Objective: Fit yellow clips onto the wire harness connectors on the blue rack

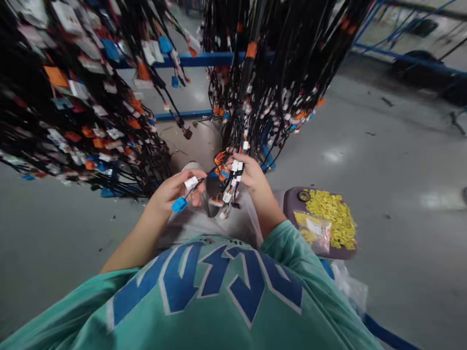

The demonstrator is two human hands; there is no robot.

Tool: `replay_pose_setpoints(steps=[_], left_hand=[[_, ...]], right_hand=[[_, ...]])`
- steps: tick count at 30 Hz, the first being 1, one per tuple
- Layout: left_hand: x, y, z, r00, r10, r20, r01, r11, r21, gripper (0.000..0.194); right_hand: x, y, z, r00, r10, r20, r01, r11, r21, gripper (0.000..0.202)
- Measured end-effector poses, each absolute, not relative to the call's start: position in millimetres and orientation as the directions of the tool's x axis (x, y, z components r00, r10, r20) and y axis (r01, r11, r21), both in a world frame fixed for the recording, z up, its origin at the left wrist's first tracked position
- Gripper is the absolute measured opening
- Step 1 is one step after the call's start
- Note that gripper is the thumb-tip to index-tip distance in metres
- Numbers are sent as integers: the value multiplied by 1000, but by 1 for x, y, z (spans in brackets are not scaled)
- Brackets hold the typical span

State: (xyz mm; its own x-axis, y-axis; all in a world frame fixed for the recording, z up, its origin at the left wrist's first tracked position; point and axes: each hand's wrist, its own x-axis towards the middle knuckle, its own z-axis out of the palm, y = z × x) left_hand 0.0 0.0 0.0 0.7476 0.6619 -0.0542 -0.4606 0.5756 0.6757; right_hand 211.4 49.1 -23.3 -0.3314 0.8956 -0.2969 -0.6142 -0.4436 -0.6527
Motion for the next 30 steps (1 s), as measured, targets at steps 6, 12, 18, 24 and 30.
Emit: replay_pose_setpoints(steps=[6,12,18,24,30], left_hand=[[-1,-11,18,725,687,52,-530,507,680,58],[4,-10,14,527,846,79,-586,294,755,39],[8,2,7,517,821,242,-558,109,822,31],[5,9,33,504,802,322,24,-385,922,42],[17,6,40,641,650,408,-12,-523,852,47]], right_hand=[[215,50,-28,-406,880,-246,-583,-457,-672,5],[212,48,-28,-374,899,-226,-609,-422,-672,7],[206,43,-24,-387,898,-209,-606,-418,-676,16],[202,39,-21,-399,895,-197,-589,-415,-693,14],[199,38,-22,-405,884,-233,-584,-446,-679,19]])
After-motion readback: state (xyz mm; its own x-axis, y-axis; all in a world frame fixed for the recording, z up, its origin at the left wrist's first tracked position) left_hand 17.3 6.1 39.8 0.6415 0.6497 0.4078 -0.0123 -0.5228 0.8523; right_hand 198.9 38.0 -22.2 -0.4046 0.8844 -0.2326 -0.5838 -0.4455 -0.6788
